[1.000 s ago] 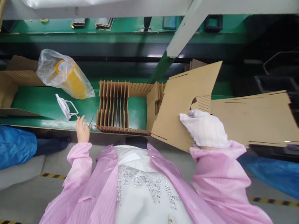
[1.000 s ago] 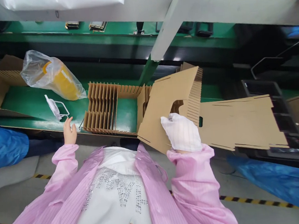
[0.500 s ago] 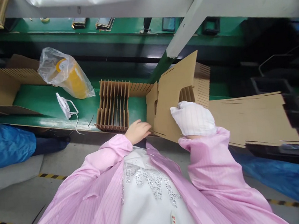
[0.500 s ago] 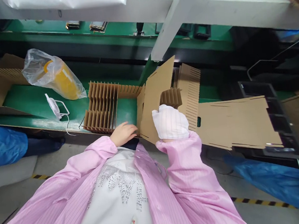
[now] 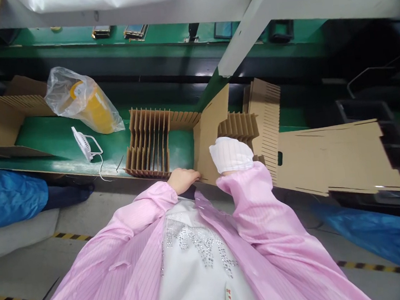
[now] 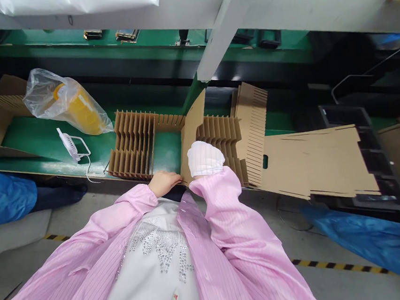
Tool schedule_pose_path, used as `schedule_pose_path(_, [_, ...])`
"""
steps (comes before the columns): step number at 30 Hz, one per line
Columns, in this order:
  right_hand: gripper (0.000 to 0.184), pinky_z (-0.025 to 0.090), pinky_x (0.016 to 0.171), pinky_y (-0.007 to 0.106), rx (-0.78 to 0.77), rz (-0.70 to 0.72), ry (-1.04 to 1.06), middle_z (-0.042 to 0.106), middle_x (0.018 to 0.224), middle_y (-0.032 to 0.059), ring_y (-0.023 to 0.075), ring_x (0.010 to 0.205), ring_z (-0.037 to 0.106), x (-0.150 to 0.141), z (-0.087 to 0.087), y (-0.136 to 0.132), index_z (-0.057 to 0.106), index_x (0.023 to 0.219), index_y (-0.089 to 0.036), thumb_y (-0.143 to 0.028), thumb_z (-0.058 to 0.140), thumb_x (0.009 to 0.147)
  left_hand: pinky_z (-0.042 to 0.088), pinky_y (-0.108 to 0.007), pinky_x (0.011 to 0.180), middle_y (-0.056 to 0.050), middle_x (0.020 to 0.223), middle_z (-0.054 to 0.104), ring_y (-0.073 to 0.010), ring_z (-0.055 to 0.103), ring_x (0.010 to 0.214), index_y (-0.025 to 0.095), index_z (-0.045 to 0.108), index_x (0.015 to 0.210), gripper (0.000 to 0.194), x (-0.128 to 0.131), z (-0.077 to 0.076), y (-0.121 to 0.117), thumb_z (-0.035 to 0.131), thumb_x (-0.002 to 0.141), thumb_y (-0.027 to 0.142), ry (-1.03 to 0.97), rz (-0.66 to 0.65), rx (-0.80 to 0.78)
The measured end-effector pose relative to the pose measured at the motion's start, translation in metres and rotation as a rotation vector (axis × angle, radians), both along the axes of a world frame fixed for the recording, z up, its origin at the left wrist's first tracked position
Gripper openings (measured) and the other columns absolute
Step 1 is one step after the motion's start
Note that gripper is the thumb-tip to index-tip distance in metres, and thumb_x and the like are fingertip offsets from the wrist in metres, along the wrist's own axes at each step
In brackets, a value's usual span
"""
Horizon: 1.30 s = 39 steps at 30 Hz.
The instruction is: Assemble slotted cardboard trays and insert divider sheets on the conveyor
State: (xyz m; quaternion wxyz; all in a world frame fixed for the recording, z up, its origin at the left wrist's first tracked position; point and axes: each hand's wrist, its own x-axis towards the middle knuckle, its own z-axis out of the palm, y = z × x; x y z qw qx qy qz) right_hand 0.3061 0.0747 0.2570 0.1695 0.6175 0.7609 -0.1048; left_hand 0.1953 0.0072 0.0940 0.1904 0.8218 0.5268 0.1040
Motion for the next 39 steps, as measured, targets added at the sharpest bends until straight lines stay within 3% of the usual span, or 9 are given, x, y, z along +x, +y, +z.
schedule_pose_path(5, [0.034, 0.043, 0.075, 0.033, -0.019, -0.049, 0.001, 0.065, 0.103, 0.0193, 0.0303, 0.104, 0.061, -0.003, -0.007, 0.011, 0.063, 0.103, -0.006, -0.016, 0.032, 0.091, 0.040, -0.026, 0.064, -0.001, 0.097, 0.071, -0.0159, 0.066, 0.085, 0.022, 0.066, 0.102, 0.022, 0.000, 0.000, 0.001, 0.047, 0.096, 0.030, 0.008, -0.005, -0.013])
schedule_pose_path(14, [0.035, 0.039, 0.068, 0.028, -0.020, -0.038, 0.021, 0.065, 0.105, 0.0189, 0.0269, 0.099, 0.061, -0.005, -0.030, 0.004, 0.061, 0.104, -0.006, -0.019, 0.031, 0.093, 0.041, -0.027, 0.065, -0.003, 0.095, 0.071, -0.0159, 0.066, 0.083, 0.021, 0.067, 0.101, 0.024, -0.001, 0.000, 0.001, 0.046, 0.096, 0.030, -0.011, -0.004, -0.013])
schedule_pose_path(26, [0.037, 0.029, 0.060, 0.028, 0.002, -0.078, -0.032, 0.064, 0.104, 0.0157, 0.0245, 0.095, 0.062, 0.005, -0.030, -0.004, 0.058, 0.101, -0.012, -0.028, 0.025, 0.095, 0.040, -0.027, 0.064, -0.002, 0.098, 0.072, -0.0166, 0.067, 0.086, 0.021, 0.067, 0.102, 0.025, -0.003, 0.000, 0.002, 0.045, 0.097, 0.032, -0.028, 0.003, -0.042])
schedule_pose_path(32, [0.041, 0.032, 0.064, 0.029, -0.031, -0.046, 0.006, 0.063, 0.108, 0.0179, 0.0241, 0.097, 0.061, 0.006, -0.033, 0.007, 0.059, 0.104, -0.010, -0.027, 0.024, 0.095, 0.040, -0.026, 0.064, -0.001, 0.099, 0.072, -0.0157, 0.066, 0.086, 0.021, 0.067, 0.102, 0.024, -0.002, -0.001, 0.003, 0.045, 0.097, 0.032, -0.041, 0.001, -0.055])
schedule_pose_path(39, [0.034, 0.044, 0.076, 0.032, -0.041, -0.097, -0.021, 0.064, 0.113, 0.0132, 0.0265, 0.104, 0.061, 0.003, -0.046, 0.020, 0.062, 0.102, -0.015, -0.028, 0.032, 0.093, 0.040, -0.025, 0.063, 0.001, 0.099, 0.072, -0.0148, 0.066, 0.087, 0.023, 0.067, 0.101, 0.023, -0.002, 0.001, 0.003, 0.047, 0.096, 0.033, -0.033, 0.009, -0.063])
